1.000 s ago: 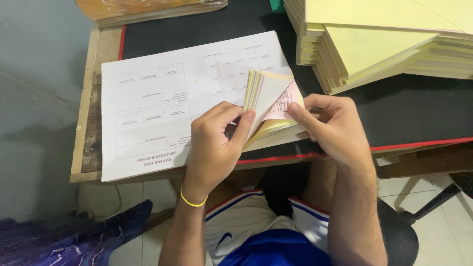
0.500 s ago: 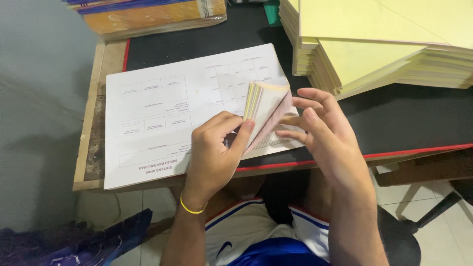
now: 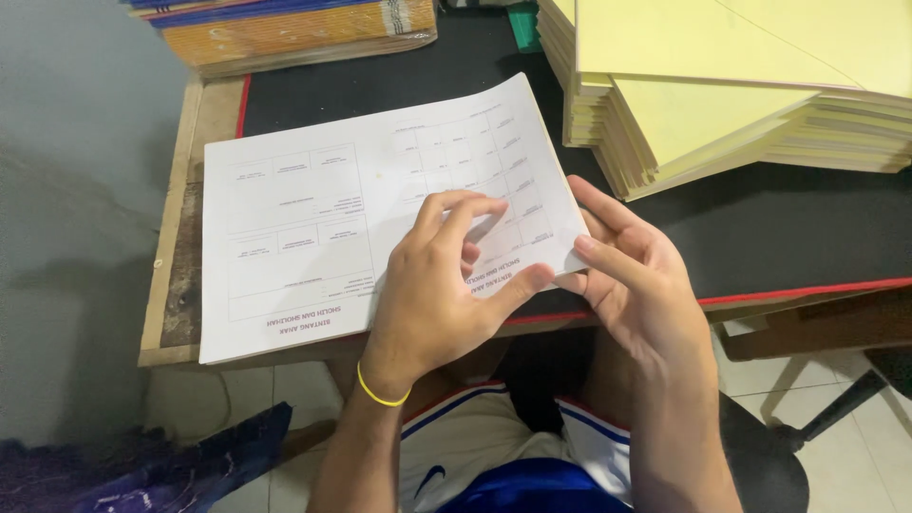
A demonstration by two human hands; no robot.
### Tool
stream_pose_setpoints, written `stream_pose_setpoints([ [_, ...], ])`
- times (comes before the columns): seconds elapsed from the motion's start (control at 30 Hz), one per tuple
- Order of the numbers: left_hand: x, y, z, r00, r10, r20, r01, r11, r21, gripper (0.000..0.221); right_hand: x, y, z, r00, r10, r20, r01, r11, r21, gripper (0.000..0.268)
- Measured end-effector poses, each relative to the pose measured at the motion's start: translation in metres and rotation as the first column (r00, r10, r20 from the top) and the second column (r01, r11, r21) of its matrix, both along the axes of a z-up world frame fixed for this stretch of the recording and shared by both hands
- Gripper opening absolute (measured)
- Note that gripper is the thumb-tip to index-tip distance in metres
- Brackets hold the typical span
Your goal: Organizing and stacking various types of paper documents on a desk
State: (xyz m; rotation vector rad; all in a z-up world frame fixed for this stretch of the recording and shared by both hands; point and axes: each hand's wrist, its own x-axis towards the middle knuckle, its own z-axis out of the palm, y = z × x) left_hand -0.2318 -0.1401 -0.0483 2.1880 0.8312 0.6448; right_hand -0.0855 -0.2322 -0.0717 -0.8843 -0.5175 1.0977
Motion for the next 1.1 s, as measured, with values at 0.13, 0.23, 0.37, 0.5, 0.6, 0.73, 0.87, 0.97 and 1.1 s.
stream_pose_setpoints([
  [0.13, 0.005, -0.001, -0.004, 0.998, 0.055, -0.018, -0.054, 0.997, 0.051, 0.056, 0.001, -0.001, 0.000, 0.994, 0.104, 0.019, -0.104, 0.993, 0.049, 0.058],
  [0.23, 0.005, -0.001, -0.006, 0.997, 0.074, -0.025, -0.072, 0.996, 0.053, 0.057, 0.002, -0.002, -0.002, 0.993, 0.118, 0.005, -0.118, 0.991, 0.066, 0.056],
  [0.37, 0.005, 0.002, -0.013, 0.996, 0.044, 0.083, -0.055, 0.989, 0.138, 0.045, 0.004, -0.004, -0.006, 0.992, 0.122, 0.010, -0.123, 0.990, 0.070, 0.056],
  [0.5, 0.004, 0.002, -0.015, 0.984, 0.055, 0.167, -0.077, 0.989, 0.125, 0.034, 0.007, -0.005, -0.011, 0.990, 0.138, -0.027, -0.135, 0.986, 0.094, 0.057],
  [0.6, -0.005, 0.001, -0.012, 0.985, -0.024, 0.173, 0.008, 0.996, 0.094, 0.063, 0.017, -0.007, -0.021, 0.980, 0.148, 0.134, -0.165, 0.979, 0.123, 0.073],
  [0.73, -0.013, 0.004, -0.015, 0.957, -0.125, 0.262, 0.131, 0.991, -0.004, 0.069, 0.014, -0.001, 0.009, 0.901, 0.195, 0.387, -0.199, 0.979, -0.030, 0.068],
  [0.87, -0.014, 0.004, -0.018, 0.929, -0.229, 0.292, 0.190, 0.969, 0.156, 0.053, 0.018, 0.002, 0.000, 0.890, 0.122, 0.440, -0.093, 0.992, -0.088, 0.064],
  [0.97, -0.009, 0.002, -0.015, 0.945, -0.231, 0.232, 0.173, 0.954, 0.245, 0.044, 0.018, 0.003, -0.005, 0.881, 0.088, 0.464, -0.040, 0.993, -0.113, 0.064],
  [1.1, -0.006, 0.002, -0.018, 0.969, -0.152, 0.193, 0.090, 0.950, 0.298, 0.049, 0.013, 0.004, -0.001, 0.894, 0.068, 0.443, -0.008, 0.991, -0.136, 0.055],
])
